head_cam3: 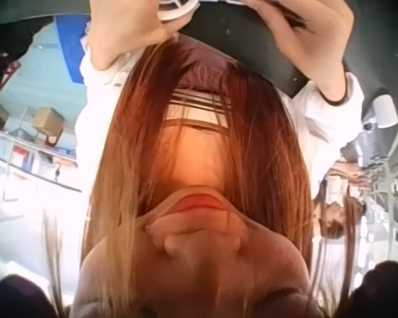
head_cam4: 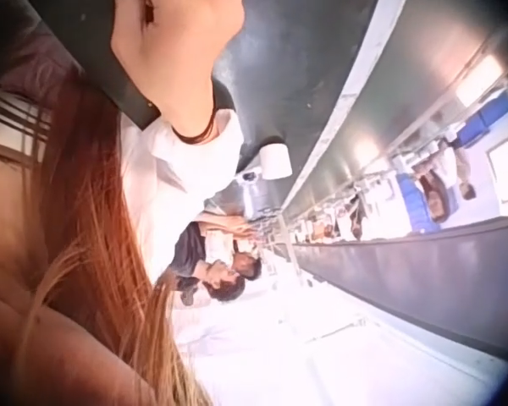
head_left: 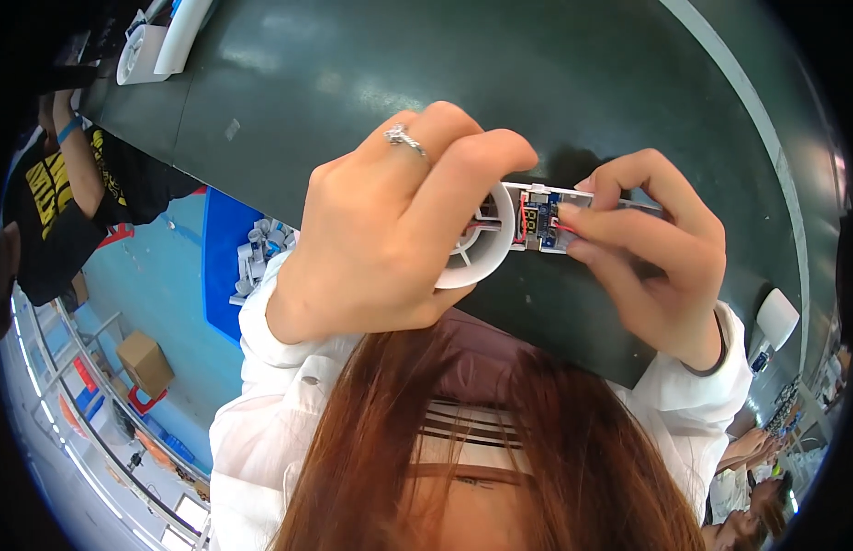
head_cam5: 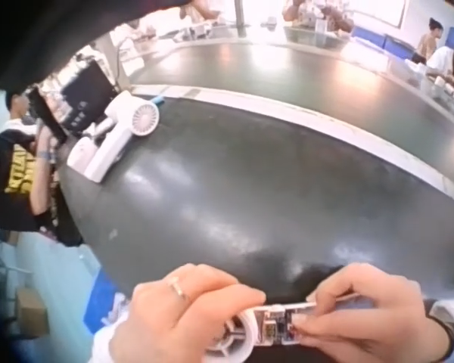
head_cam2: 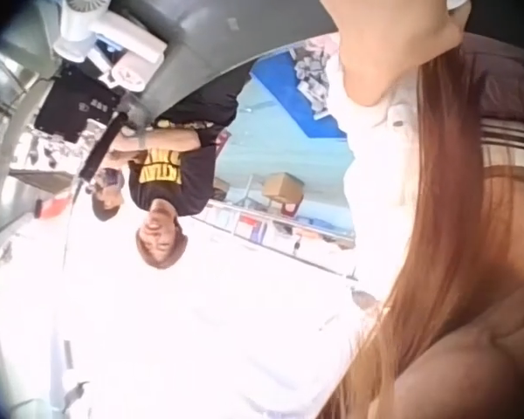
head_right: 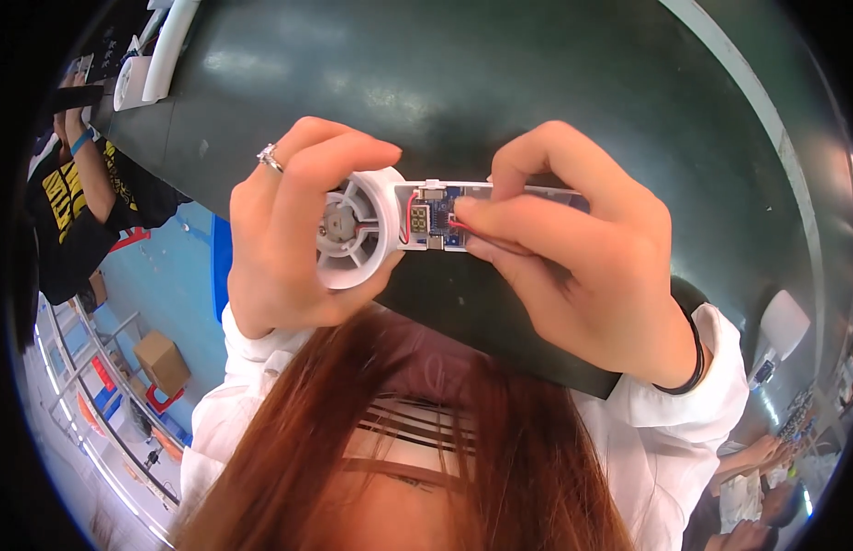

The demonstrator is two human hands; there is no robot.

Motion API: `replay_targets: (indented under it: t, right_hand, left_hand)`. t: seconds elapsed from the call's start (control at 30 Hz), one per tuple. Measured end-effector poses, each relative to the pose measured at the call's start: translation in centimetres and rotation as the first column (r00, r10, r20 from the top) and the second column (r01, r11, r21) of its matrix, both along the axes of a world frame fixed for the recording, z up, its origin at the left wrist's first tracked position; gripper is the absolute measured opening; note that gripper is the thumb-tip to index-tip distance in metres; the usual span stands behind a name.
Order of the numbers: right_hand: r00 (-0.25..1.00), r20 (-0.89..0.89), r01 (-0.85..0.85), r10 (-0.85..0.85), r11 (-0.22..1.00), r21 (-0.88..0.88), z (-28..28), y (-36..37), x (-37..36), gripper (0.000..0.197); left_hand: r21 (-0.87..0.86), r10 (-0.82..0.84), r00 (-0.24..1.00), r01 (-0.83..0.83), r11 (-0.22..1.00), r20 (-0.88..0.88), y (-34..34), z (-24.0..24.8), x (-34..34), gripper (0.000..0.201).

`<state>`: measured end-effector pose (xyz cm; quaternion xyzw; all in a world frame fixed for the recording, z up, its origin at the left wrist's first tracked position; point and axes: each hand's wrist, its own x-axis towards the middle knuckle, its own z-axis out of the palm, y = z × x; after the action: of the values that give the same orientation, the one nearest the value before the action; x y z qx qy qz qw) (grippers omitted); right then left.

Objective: The person assembles a handheld fan by hand, inserting the motor, PCB, lithium battery, and fan blades into the plastic fan housing.

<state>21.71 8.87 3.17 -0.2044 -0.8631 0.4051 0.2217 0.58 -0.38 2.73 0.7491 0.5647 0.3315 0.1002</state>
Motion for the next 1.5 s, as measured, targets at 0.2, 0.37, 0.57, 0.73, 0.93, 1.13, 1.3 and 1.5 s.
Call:
replay_targets:
  t: [0.2,0.37,0.57,0.73,0.93,1.13,1.3,1.5]
  right_hand:
    - [0.999,0.009,0.04,-0.042,0.984,0.174,2.0,0.9,-1.9,0.041]
    - [0.994,0.105,-0.012,-0.011,0.975,0.22,1.9,0.7,-2.7,0.045]
    - [0.999,0.053,-0.013,-0.008,0.918,0.396,1.6,0.4,-2.3,0.046]
    - [0.997,0.063,-0.061,0.038,0.909,0.411,1.9,0.7,-2.4,0.047]
    - [0.989,0.126,-0.113,0.077,0.942,0.315,1.8,1.2,-1.9,0.049]
    - [0.984,0.159,-0.116,0.085,0.974,0.194,2.4,2.1,-2.5,0.048]
    - [0.985,0.119,-0.136,0.126,0.987,0.081,1.6,2.5,-2.6,0.05]
    - [0.991,0.128,-0.06,0.037,0.981,0.184,0.9,1.1,-1.8,0.05]
  left_hand:
    - [-0.001,0.018,0.952,-0.019,1.0,0.306,0.1,-1.1,-1.0,0.07]
    - [-0.085,0.025,0.925,0.008,0.996,0.379,-0.1,-1.1,-1.5,0.071]
    - [0.0,-0.014,0.93,0.015,1.0,0.368,-0.4,-2.0,-0.8,0.069]
    - [0.0,-0.002,0.936,0.002,1.0,0.352,-0.5,-1.8,-0.8,0.067]
    - [-0.011,0.016,0.931,-0.012,1.0,0.365,-0.7,-1.6,-0.5,0.066]
    - [-0.03,0.01,0.934,0.001,1.0,0.357,0.1,-1.1,-1.4,0.065]
    - [-0.048,0.02,0.93,-0.003,0.999,0.366,0.3,-1.4,-2.1,0.066]
    - [-0.051,0.033,0.928,-0.015,0.999,0.371,0.1,-2.1,-1.5,0.066]
